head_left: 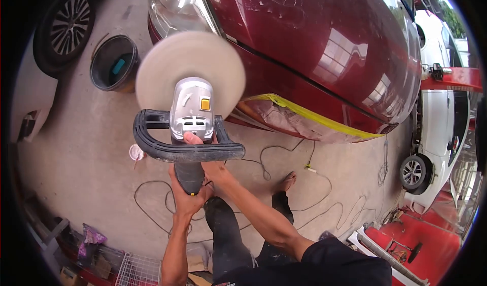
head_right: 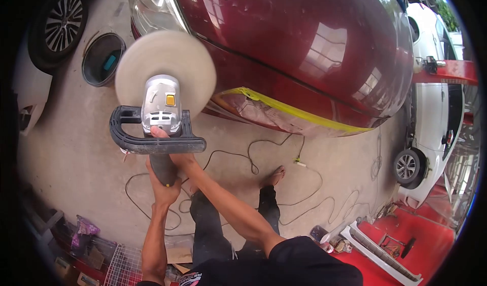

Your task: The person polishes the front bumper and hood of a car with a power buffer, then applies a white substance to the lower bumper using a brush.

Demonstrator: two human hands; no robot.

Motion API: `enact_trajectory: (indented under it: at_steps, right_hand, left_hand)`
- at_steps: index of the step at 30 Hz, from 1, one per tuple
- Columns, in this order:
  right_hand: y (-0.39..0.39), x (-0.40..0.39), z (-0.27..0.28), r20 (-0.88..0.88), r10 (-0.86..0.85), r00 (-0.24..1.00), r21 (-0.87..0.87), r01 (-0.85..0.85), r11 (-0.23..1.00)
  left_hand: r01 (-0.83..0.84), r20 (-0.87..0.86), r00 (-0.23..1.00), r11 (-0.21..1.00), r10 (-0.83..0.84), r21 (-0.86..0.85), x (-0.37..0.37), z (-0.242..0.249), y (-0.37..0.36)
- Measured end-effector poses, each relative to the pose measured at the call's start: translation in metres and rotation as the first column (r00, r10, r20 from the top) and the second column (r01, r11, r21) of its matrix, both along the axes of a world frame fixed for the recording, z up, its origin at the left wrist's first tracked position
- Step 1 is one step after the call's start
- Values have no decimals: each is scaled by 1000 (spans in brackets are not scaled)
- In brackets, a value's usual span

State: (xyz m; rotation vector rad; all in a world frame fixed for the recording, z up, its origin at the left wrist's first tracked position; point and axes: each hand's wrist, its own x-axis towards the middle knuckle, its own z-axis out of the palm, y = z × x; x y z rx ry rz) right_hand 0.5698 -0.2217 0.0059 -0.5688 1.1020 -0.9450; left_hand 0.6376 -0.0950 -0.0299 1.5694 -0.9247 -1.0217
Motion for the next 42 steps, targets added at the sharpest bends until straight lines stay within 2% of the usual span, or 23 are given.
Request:
enact_trajectory:
  at_steps: [2,6,8,9,10,12,15,18,20,23,26,27,28,29,30,32,34,35,36,37,39,41,42]
  right_hand:
    - [15,-9,-2,-75,-56,996,16,57,998]
    - [43,-46,-9,61,-247,967,103,240,965]
    - [40,-43,-3,13,-193,981,67,192,979]
    - [34,-39,3,-6,-164,986,46,164,985]
    - [25,-32,9,-56,-41,998,90,46,995]
    - [14,-15,21,-26,33,999,73,-31,997]
    - [10,-15,26,-11,103,995,55,-102,993]
    - [33,-45,19,-49,-201,978,59,204,977]
    - [47,-72,19,28,-292,956,66,290,955]
    - [51,-89,24,60,-262,963,167,249,954]
    - [33,-53,18,-88,-147,985,-7,147,989]
    - [24,-37,22,0,-90,996,36,90,995]
    - [15,-25,16,-38,5,999,-34,-6,999]
    - [7,-21,16,-133,160,978,-5,-162,987]
    - [6,-13,9,-69,154,986,-19,-155,988]
    - [6,-19,13,32,199,980,2,-199,980]
    - [26,-44,-9,-52,159,986,17,-159,987]
    - [40,-57,-11,-28,77,997,46,-76,996]
    - [50,-77,-18,85,75,994,-3,-75,997]
    - [54,-83,-11,85,-61,994,82,54,995]
    - [58,-92,-21,17,-21,1000,82,20,996]
    - [49,-89,-13,-21,73,997,41,-72,997]
    - [46,-77,-18,-84,52,995,-43,-56,998]
  left_hand:
    - [81,-37,996,996,-80,35,3,4,8]
    - [246,10,969,967,-247,62,0,-5,19]
    - [263,-34,965,962,-261,76,-5,-5,23]
    - [212,-83,975,972,-204,98,-7,-16,30]
    - [165,-63,985,983,-160,86,-6,-12,27]
    - [68,-18,998,996,-67,57,0,6,15]
    - [112,-77,991,993,-109,39,7,9,14]
    - [256,-91,965,961,-247,106,-4,15,18]
    - [343,-61,939,926,-337,160,-13,19,16]
    - [385,8,919,899,-395,208,-27,7,22]
    - [238,-135,966,961,-220,140,-18,-4,25]
    - [131,-68,990,987,-125,95,-12,5,18]
    - [58,-47,997,995,-54,85,-8,6,14]
    - [-16,-24,1000,997,18,74,-3,4,12]
    - [-90,-1,996,994,91,64,0,3,13]
    - [-46,55,998,993,40,110,2,-10,24]
    - [50,90,994,992,-61,115,-5,-22,34]
    - [113,104,987,989,-122,92,-15,-25,37]
    - [172,124,976,983,-179,66,-23,-27,35]
    - [197,84,975,975,-206,102,-29,-25,32]
    - [252,-7,967,951,-255,181,-42,-21,34]
    - [214,35,975,970,-219,116,-44,-40,41]
    - [194,62,978,978,-199,80,-42,-49,44]
